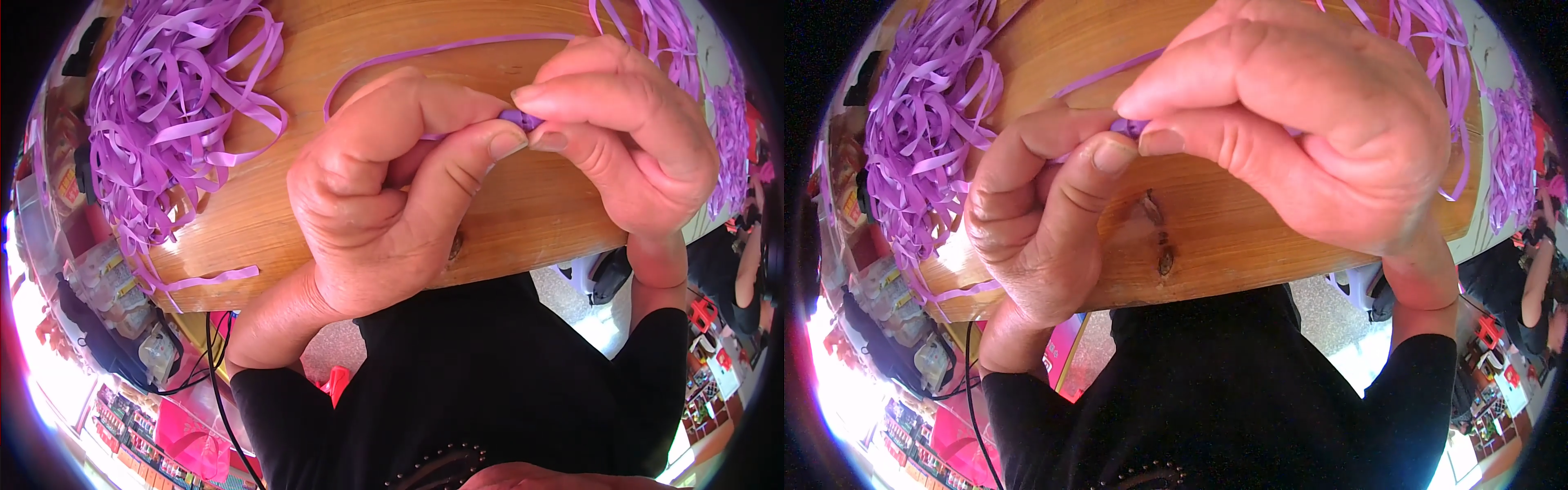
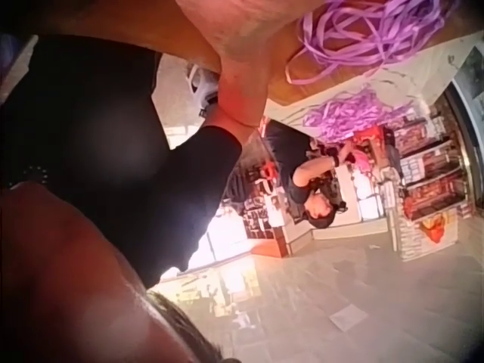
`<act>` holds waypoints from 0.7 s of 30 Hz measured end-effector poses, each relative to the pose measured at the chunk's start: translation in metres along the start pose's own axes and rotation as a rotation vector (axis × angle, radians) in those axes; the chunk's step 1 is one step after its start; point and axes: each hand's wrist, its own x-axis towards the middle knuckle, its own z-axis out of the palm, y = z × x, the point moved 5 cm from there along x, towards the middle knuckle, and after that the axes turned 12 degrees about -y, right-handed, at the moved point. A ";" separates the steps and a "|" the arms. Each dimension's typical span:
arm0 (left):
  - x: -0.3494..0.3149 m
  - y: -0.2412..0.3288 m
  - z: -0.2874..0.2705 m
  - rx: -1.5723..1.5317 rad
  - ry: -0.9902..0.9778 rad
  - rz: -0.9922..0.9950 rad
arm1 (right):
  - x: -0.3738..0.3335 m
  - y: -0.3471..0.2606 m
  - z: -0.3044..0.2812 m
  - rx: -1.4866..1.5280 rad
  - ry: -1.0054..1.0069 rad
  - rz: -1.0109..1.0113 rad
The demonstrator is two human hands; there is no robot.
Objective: The person picks up a purple ribbon from a pile on the table and ties a series of knots into it by hand. After completing the knots, the person reaches for another ribbon to repeat the process.
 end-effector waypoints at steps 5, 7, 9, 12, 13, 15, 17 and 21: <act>0.003 -0.003 -0.002 -0.021 0.003 0.035 | 0.004 -0.004 -0.004 -0.122 -0.010 0.017; 0.002 -0.004 -0.002 -0.021 0.011 0.036 | 0.003 -0.002 -0.004 -0.071 0.001 0.049; 0.003 -0.006 -0.002 -0.031 0.008 0.022 | 0.002 0.000 0.000 -0.021 0.013 0.083; 0.003 -0.007 -0.001 -0.047 0.014 -0.002 | -0.005 0.013 0.000 0.295 0.172 0.276; 0.003 -0.007 0.000 -0.052 0.016 -0.008 | -0.004 0.012 -0.003 0.212 0.107 0.207; 0.003 -0.007 -0.001 -0.064 0.005 0.006 | -0.002 0.014 -0.005 0.131 0.045 0.138; 0.003 -0.007 -0.002 -0.035 -0.008 0.021 | -0.002 0.014 -0.004 0.122 0.012 0.090; 0.001 -0.002 -0.002 0.066 -0.002 0.061 | 0.000 0.013 -0.002 0.132 0.001 0.095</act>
